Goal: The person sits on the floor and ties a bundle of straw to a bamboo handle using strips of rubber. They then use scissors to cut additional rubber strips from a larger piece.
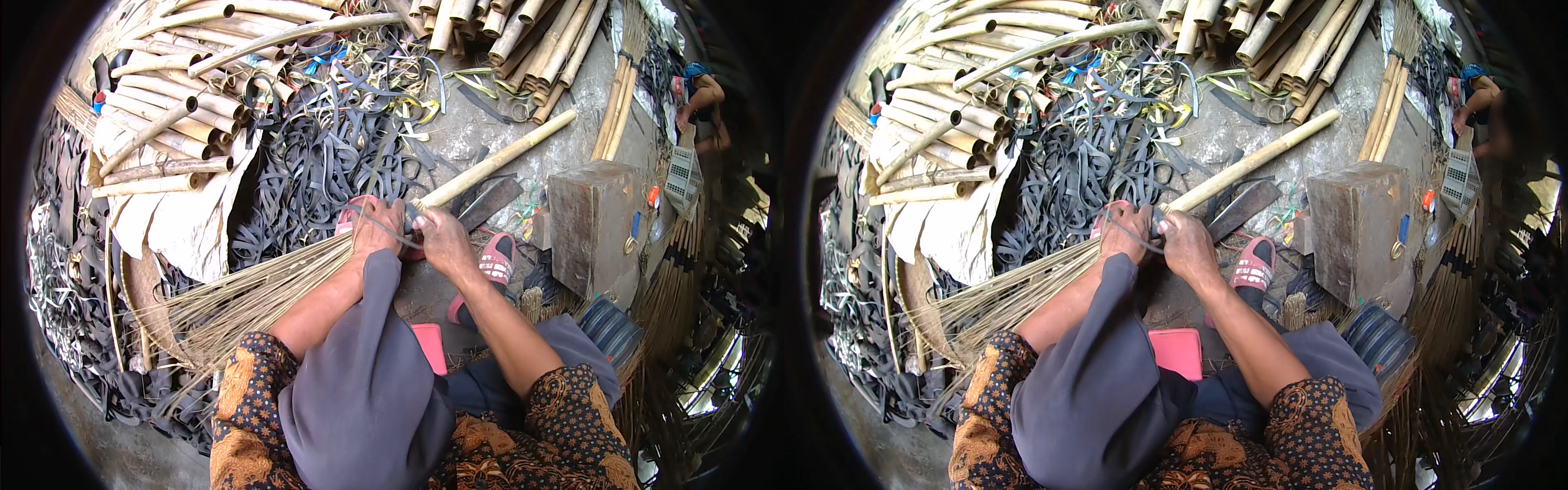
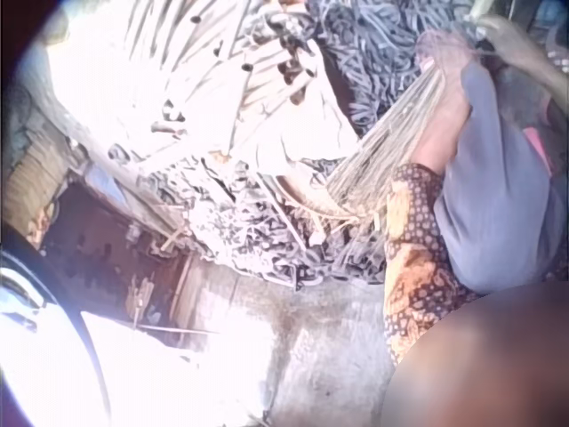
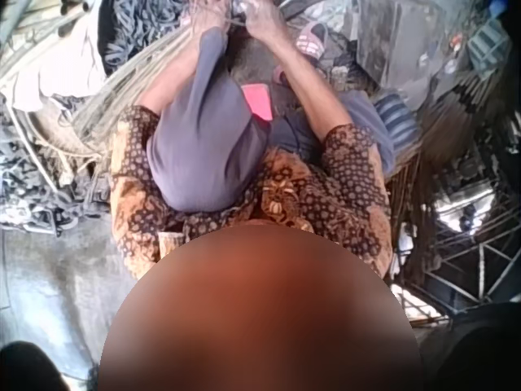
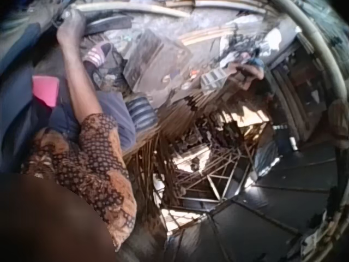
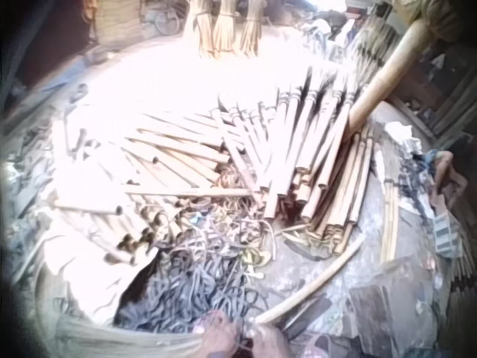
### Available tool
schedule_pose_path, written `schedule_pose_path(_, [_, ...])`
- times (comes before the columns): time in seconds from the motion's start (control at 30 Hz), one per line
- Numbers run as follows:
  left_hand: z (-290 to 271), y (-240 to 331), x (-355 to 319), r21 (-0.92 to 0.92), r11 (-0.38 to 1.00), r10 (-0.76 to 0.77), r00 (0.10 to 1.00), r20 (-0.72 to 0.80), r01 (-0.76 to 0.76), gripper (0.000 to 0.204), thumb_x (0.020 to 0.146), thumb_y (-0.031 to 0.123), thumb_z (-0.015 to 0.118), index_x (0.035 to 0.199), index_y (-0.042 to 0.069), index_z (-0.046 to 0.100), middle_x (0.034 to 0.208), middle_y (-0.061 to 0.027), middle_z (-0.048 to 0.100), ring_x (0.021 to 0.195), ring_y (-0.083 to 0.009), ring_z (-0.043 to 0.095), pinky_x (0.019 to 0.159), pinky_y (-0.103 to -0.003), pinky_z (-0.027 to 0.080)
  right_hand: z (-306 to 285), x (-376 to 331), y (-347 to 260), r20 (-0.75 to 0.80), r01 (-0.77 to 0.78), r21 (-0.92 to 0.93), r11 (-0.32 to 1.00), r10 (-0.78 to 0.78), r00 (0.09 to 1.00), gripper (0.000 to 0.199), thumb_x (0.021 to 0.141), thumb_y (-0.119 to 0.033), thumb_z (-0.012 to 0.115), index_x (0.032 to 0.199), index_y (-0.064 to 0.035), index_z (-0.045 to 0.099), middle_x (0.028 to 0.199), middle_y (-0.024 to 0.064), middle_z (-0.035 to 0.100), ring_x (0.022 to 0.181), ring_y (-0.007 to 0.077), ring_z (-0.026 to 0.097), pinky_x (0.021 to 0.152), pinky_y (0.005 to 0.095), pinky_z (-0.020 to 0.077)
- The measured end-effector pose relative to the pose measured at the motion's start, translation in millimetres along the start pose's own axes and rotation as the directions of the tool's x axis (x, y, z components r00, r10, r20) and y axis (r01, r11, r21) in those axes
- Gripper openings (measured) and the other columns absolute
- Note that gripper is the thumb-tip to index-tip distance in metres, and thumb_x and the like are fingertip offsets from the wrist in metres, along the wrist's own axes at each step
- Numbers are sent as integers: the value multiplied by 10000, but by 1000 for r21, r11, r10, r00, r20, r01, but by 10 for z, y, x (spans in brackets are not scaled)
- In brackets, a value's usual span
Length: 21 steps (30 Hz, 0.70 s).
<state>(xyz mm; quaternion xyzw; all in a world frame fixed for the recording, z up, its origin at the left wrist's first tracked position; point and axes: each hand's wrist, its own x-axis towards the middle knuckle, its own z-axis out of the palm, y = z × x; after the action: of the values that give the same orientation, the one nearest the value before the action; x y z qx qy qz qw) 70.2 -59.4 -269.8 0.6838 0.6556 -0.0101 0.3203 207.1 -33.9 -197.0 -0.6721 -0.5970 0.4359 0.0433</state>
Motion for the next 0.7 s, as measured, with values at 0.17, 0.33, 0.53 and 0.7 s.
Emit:
schedule_pose_path(0.17, [-17, -73, 57, -90, 996, -10, 993, 120, 21, 328, 905, 186, 643, 1218, 102, 588, 1138, -236, 643, 1078, -464, 637, 900, -535, 518, -11, -164, -71, 113, 60, 258, 964, -92, 989, 309, 1062, -215, 480, 865, -17, 614, 771, 156, 623, 723, 295, 614, 736, 418, 484])
schedule_pose_path(0.33, [-353, -242, 345, -420, 903, 138, 867, 479, 88, 751, 616, 503, 936, 1089, -30, 698, 1035, -243, 734, 908, -344, 725, 812, -415, 561, -121, -460, 317, 184, -219, 423, 879, 153, 971, 313, 1088, -279, 491, 913, -61, 632, 741, -45, 490, 682, 47, 416, 616, 268, 363])
schedule_pose_path(0.53, [-502, -328, 440, -529, 831, 236, 752, 615, 171, 949, 675, 733, 821, 1248, -13, 700, 1087, -199, 751, 1007, -314, 721, 886, -421, 538, 121, -107, 460, 169, -218, 503, 836, 152, 974, 315, 1081, -241, 485, 973, 11, 640, 839, 28, 661, 744, 90, 566, 699, 306, 496])
schedule_pose_path(0.7, [-510, -541, 283, -499, 866, 210, 889, 407, 24, 730, 952, 647, 580, 1313, 19, 667, 1230, -231, 705, 1136, -373, 684, 983, -439, 526, 276, 40, 505, 64, -208, 344, 916, 198, 978, 340, 1025, -290, 556, 896, 5, 664, 724, 87, 634, 668, 174, 616, 661, 369, 500])
